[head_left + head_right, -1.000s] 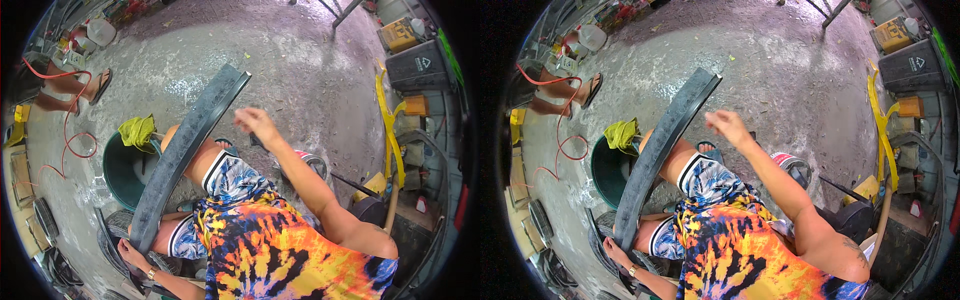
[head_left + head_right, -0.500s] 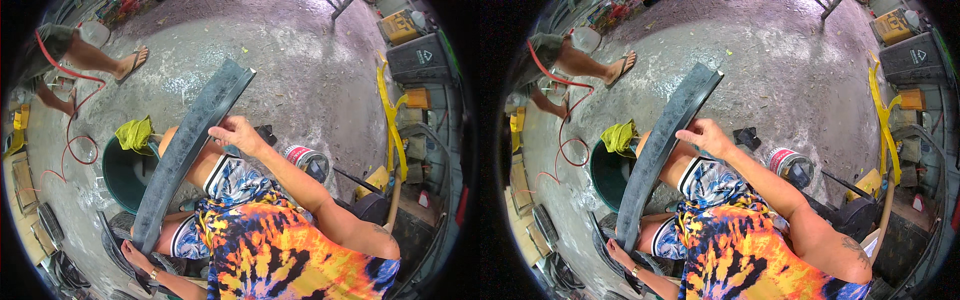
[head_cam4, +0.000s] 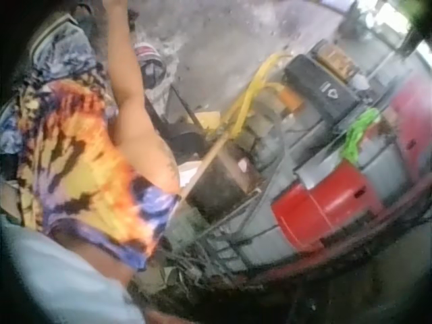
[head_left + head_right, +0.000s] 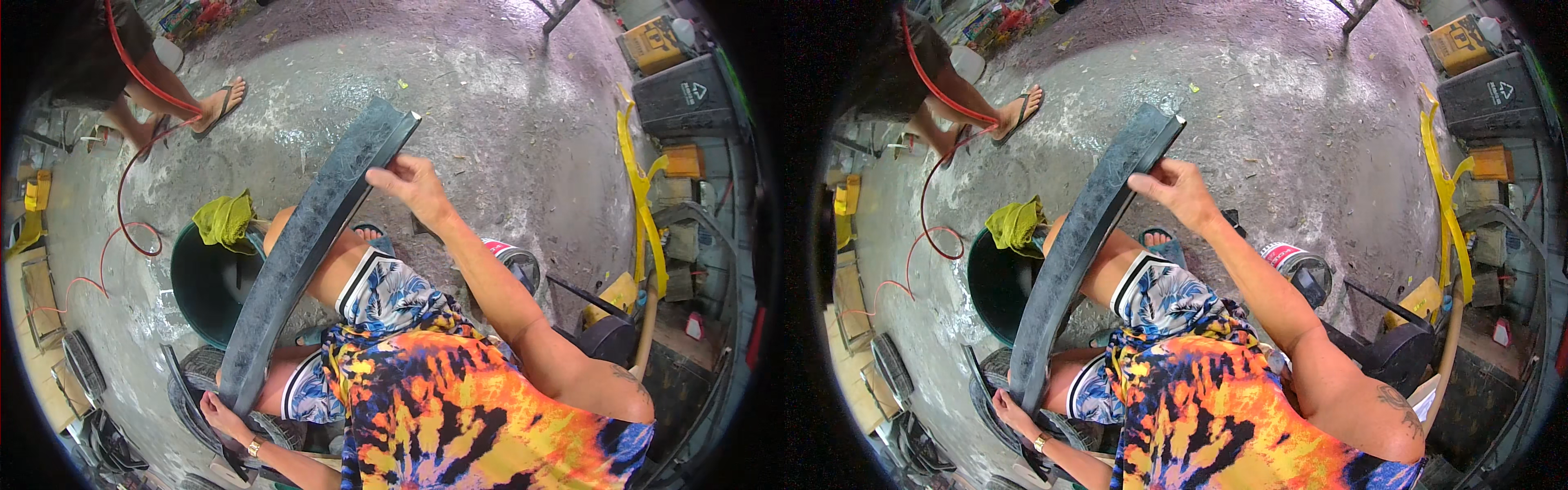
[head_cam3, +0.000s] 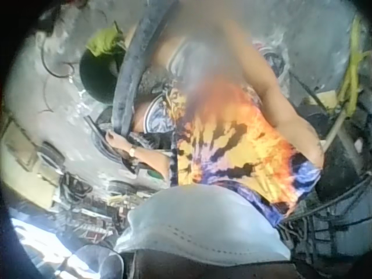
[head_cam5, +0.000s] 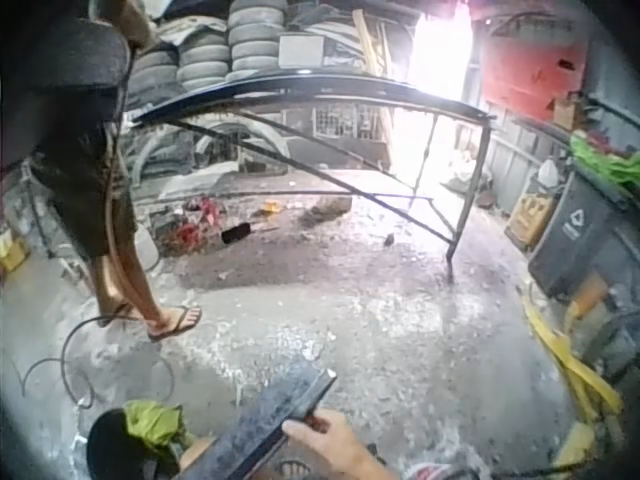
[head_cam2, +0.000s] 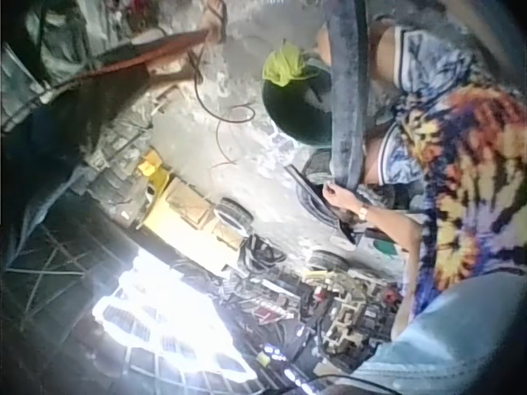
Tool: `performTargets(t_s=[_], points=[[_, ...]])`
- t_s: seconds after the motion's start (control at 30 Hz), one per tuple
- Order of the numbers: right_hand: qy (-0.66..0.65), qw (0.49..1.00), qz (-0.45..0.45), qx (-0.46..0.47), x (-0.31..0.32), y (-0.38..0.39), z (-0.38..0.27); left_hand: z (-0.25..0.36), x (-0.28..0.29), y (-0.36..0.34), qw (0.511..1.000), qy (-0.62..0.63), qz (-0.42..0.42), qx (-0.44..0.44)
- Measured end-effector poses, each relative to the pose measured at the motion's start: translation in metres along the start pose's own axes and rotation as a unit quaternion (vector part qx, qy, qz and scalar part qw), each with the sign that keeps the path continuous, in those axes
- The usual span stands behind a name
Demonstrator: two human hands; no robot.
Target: The recorder sands and wipes down a black plastic car trim piece or bumper component.
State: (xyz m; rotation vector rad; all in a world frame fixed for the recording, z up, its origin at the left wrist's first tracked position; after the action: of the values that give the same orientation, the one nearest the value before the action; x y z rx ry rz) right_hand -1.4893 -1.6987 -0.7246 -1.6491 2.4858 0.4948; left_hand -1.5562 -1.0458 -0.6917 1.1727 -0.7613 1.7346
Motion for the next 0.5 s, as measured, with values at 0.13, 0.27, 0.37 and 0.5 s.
performTargets(t_s=[0.13,0.27,0.37,0.5], points=[[0.093,0.988,0.120,-0.005,0.038,-0.006,-0.005,0.002,0.000,0.001,0.999,0.031,0.004,0.011],[0.206,0.958,0.181,0.084,0.042,0.023,-0.017,0.037,0.008,0.012,0.996,0.065,0.064,-0.023],[0.477,0.795,-0.019,0.374,-0.001,0.055,-0.045,0.047,-0.002,0.011,0.997,0.048,0.026,-0.046],[0.551,0.731,-0.095,0.393,-0.013,0.055,-0.045,0.043,-0.006,0.007,0.998,0.018,0.002,-0.061]])
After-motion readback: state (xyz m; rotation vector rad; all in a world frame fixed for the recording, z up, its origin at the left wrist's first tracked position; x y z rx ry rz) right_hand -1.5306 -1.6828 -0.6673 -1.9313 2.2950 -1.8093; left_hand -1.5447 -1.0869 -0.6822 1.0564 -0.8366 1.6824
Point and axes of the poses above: each hand's wrist, its own y-axis away from the middle knuckle, its own x-axis out of the back of the hand, z = x × y, the point moved 5 cm from there along -y, towards the middle knuckle, and after that the axes turned 3 degrees about -y, right-handed, at the moved point
